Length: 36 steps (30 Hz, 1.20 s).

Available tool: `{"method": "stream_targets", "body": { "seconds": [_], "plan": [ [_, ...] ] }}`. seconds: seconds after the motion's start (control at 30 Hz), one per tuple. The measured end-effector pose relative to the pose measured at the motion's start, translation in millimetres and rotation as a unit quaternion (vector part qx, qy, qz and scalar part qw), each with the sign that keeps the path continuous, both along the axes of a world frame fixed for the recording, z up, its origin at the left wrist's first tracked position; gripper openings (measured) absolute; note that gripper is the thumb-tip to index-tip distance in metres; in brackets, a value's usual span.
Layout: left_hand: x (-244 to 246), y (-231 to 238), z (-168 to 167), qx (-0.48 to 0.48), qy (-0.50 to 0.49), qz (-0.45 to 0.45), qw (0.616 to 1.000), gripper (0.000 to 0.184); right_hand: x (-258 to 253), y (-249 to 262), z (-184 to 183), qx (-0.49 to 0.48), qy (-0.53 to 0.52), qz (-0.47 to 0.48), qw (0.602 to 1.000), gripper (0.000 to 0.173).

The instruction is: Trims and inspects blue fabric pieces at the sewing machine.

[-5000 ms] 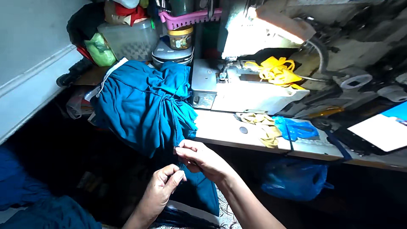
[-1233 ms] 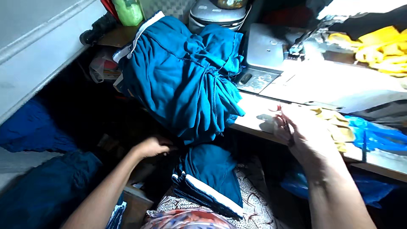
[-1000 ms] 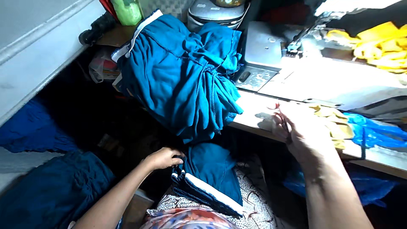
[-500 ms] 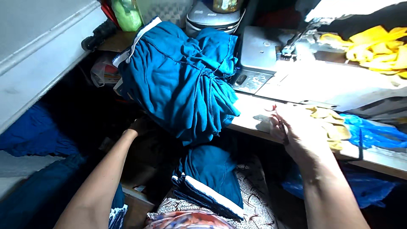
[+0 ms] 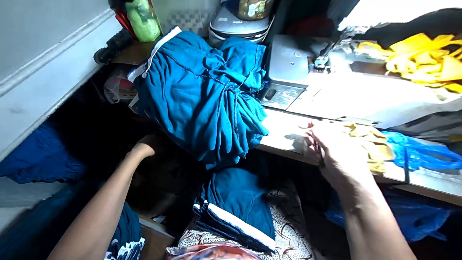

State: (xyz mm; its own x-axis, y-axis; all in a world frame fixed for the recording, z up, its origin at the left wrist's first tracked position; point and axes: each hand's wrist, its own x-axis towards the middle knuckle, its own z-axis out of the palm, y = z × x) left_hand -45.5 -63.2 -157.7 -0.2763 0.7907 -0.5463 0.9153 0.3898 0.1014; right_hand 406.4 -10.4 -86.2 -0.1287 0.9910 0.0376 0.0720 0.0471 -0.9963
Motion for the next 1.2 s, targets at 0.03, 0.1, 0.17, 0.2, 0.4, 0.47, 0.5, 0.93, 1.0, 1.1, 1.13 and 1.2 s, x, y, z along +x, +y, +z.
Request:
{"method": "stream_targets", "body": {
  "seconds": [0.03, 0.1, 0.17, 0.2, 0.4, 0.47, 0.5, 0.93, 1.0, 1.1, 1.13, 1.2],
  "plan": [
    [12, -6, 19, -0.023, -0.036, -0.008, 0.999, 0.030, 1, 1, -1, 0.005, 0.004, 0.010, 1.000, 0.022],
    [31, -17, 51, -0.033, -0.101, -0.034, 0.994, 0.038, 2, 1, -1, 0.007, -0.006, 0.015, 1.000, 0.019],
    [46, -32, 67, 0.079, -0.202, -0.082, 0.973, 0.029, 0, -3, 2, -0.003, -0.044, -0.024, 0.999, 0.013],
    [54, -39, 71, 0.147, -0.233, -0.098, 0.956, 0.023, -1, -5, 4, -0.010, -0.068, -0.033, 0.997, 0.014],
    [125, -42, 73, 0.518, -0.115, -0.146, 0.835, 0.045, -21, -11, 4, 0.021, -0.119, 0.004, 0.993, 0.021],
    [143, -31, 64, 0.548, -0.076, -0.194, 0.810, 0.059, -26, -13, 7, 0.009, -0.139, 0.024, 0.990, 0.023],
    [148, -26, 61, 0.543, -0.052, -0.206, 0.812, 0.063, -26, -14, 9, -0.006, -0.142, 0.029, 0.989, 0.026],
    [129, -18, 100, 0.429, -0.403, 0.020, 0.808, 0.037, -73, -18, 11, 0.045, -0.181, 0.114, 0.976, 0.056],
    [138, -17, 108, 0.412, -0.468, 0.036, 0.781, 0.040, -97, -19, 11, 0.080, -0.255, 0.129, 0.955, 0.043],
    [152, -16, 111, 0.393, -0.516, 0.039, 0.760, 0.033, -97, -7, 19, 0.103, -0.240, 0.133, 0.956, 0.020],
    [157, -15, 110, 0.386, -0.534, 0.034, 0.752, 0.027, -87, 1, 22, 0.117, -0.213, 0.110, 0.964, 0.015],
    [168, -14, 108, 0.371, -0.576, 0.033, 0.728, 0.021, -59, 21, 29, 0.133, -0.211, 0.051, 0.967, 0.017]
  ]
}}
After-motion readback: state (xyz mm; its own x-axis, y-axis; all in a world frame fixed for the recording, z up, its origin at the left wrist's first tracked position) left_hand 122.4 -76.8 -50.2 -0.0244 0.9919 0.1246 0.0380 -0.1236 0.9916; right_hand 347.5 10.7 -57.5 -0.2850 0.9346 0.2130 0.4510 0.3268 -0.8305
